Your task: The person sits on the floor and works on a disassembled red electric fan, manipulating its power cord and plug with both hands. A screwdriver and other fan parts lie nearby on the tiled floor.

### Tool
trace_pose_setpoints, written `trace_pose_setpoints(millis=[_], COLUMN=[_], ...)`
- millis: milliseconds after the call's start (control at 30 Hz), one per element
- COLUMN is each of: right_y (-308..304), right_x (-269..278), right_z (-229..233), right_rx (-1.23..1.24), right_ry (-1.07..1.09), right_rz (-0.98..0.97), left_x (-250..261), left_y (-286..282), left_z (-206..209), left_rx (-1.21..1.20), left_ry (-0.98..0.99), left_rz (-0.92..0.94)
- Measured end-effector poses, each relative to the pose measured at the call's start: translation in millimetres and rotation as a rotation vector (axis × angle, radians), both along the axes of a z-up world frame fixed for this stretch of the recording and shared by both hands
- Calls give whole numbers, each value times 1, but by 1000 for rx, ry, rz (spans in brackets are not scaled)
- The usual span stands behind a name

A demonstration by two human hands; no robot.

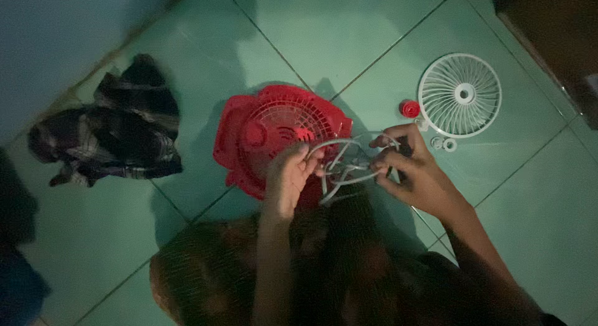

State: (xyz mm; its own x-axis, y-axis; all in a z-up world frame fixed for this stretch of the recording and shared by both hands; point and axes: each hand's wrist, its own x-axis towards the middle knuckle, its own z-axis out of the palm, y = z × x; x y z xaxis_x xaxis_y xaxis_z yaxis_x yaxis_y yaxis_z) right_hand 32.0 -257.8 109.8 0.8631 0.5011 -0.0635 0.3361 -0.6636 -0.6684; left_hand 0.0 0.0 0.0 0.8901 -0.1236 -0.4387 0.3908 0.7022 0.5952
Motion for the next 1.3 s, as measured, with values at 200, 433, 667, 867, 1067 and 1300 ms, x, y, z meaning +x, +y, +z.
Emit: trace_pose_setpoints(millis=[200,433,667,867,1067,1300], right_y=[-5,-24,-33,-23,14,5], right_x=[-12,-20,-15,-20,-25,-8], right_z=[-18,-46,-67,-52,-45,-29], right_rx=[140,-16,91,567,1012,684], right_ry=[-338,-602,-461,161,479,326], right_rz=[40,14,-28,-200,-458,-523], left_x=[1,8,12,14,14,17], left_y=[-3,-23,-16,-14,-28,-41], left_z=[64,75,68,81,73,64], left_rx=[662,754,792,531,898,691], left_ry=[-280,-365,-255,-342,-415,-505], left_rz=[-504,-515,-385,-413,-395,-462])
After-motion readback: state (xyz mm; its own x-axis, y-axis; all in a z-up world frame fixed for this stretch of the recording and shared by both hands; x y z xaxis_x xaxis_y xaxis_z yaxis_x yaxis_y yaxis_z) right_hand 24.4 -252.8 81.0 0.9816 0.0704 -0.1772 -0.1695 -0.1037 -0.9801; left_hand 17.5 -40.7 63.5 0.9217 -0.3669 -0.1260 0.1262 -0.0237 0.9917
